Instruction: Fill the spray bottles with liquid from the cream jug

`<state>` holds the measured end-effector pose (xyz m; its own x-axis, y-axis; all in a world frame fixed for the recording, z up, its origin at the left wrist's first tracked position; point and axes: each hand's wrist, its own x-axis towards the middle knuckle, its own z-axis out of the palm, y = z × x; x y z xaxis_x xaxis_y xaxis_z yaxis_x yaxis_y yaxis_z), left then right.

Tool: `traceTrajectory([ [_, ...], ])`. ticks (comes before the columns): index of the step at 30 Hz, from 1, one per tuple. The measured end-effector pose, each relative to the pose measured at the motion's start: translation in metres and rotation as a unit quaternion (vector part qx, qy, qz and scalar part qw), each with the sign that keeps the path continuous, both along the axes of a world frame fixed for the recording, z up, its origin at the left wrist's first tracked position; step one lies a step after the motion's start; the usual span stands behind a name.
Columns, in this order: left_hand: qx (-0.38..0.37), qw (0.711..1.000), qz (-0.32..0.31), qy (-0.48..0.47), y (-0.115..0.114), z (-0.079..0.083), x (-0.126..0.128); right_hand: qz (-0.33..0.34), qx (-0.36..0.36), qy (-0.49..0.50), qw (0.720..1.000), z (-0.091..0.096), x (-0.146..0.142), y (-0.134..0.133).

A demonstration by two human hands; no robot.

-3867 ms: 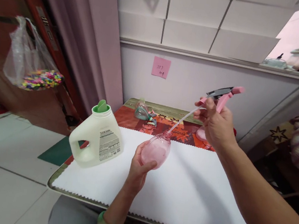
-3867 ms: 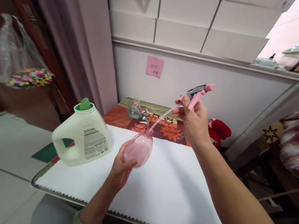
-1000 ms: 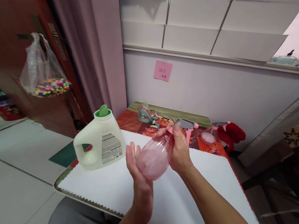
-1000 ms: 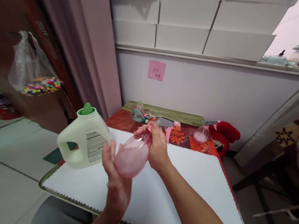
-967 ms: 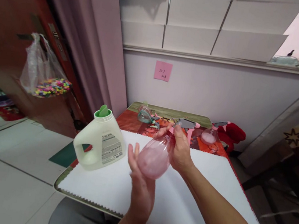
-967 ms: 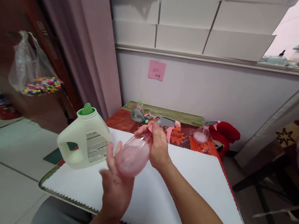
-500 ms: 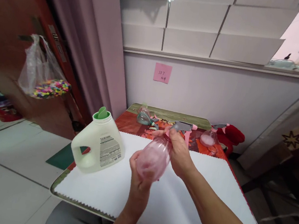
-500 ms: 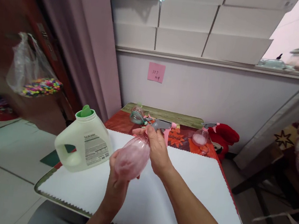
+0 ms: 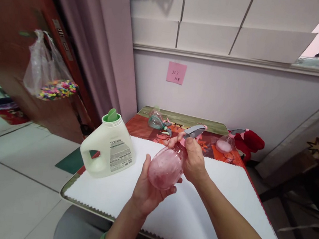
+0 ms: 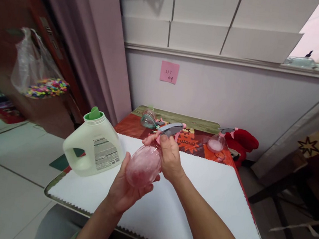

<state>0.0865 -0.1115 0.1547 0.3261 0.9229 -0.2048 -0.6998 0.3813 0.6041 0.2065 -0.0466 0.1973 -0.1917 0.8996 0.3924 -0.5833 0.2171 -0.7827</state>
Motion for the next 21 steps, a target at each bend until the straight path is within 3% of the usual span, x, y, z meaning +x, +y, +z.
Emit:
traceTrajectory([
  [2,-0.031,0.998,-0.034,-0.038,0.002,0.002,-0.005,0.011,0.004,-0.027,1.000,-0.002,0.004,0.002],
  [5,0.007,1.000,-0.001,-0.006,0.001,-0.003,-0.002,0.002,-0.003,-0.057,0.998,-0.001,0.008,0.003],
  [7,0.056,0.996,0.053,0.046,-0.001,-0.010,0.004,-0.006,-0.012,-0.076,0.997,0.001,0.010,0.003],
  [9,0.126,0.974,0.144,0.125,-0.002,-0.017,0.009,-0.017,-0.030,-0.084,0.996,0.003,0.009,0.002],
  [11,0.201,0.918,0.248,0.236,-0.001,-0.025,0.012,-0.031,-0.051,-0.078,0.995,0.004,0.007,0.002],
  [14,0.293,0.785,0.374,0.398,0.002,-0.039,0.012,-0.044,-0.061,-0.072,0.995,0.003,0.004,0.001],
  [16,0.337,0.704,0.423,0.461,0.003,-0.046,0.011,-0.045,-0.057,-0.082,0.994,0.002,0.001,0.001],
  [17,0.348,0.682,0.435,0.474,0.003,-0.049,0.010,-0.045,-0.056,-0.087,0.994,0.002,0.000,0.000],
  [18,0.345,0.679,0.442,0.474,0.003,-0.051,0.009,-0.044,-0.056,-0.091,0.993,0.001,-0.001,-0.001],
  [19,0.328,0.697,0.440,0.461,0.003,-0.052,0.008,-0.038,-0.055,-0.093,0.993,0.000,-0.001,-0.002],
  [21,0.265,0.778,0.416,0.389,0.004,-0.052,0.006,-0.008,-0.045,-0.092,0.995,-0.003,-0.001,-0.003],
])
